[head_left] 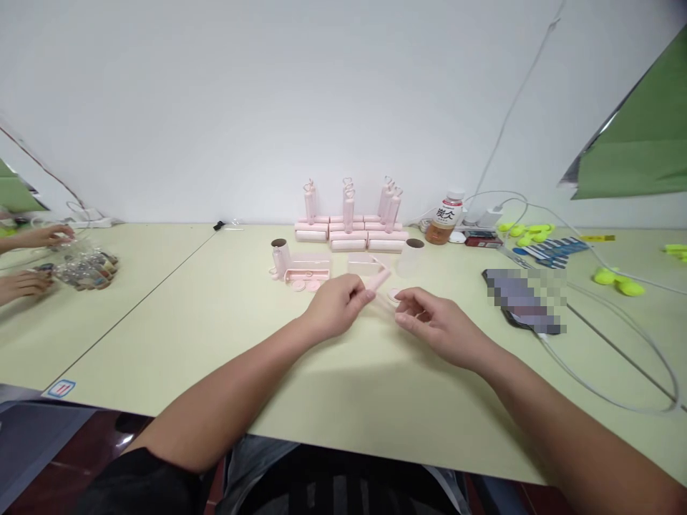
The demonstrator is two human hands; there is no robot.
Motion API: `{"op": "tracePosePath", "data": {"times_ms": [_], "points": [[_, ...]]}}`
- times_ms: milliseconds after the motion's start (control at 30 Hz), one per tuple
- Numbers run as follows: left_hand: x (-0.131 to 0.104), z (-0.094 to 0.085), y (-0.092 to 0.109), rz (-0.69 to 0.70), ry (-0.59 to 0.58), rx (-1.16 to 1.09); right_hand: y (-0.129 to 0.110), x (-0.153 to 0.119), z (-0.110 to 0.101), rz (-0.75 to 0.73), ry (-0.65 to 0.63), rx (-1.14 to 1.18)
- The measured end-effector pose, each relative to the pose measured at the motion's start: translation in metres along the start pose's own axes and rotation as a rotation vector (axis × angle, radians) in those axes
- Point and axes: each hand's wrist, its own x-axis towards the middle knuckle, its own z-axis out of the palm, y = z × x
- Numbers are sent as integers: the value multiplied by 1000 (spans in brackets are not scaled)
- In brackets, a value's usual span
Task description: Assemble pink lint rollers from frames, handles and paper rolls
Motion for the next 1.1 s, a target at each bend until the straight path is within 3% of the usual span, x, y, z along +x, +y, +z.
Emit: {"op": "tracePosePath", "data": {"times_ms": [67, 100, 333, 500, 800, 1100], "points": [[1, -1, -4, -24, 146, -91, 12, 3, 2, -14, -92, 2], [1, -2, -6, -37, 165, -156, 16, 6, 3, -15, -110, 6], [3, -12, -21, -81, 0, -678, 31, 16, -1, -101, -150, 133], [0, -21, -16, -73, -275, -700, 33, 15, 1, -112, -210, 206], [-2, -30, -7, -18, -516, -643, 38, 12, 3, -93, -305, 203], [-4, -25, -6, -33, -490, -734, 36, 13, 4, -115, -369, 190]]}}
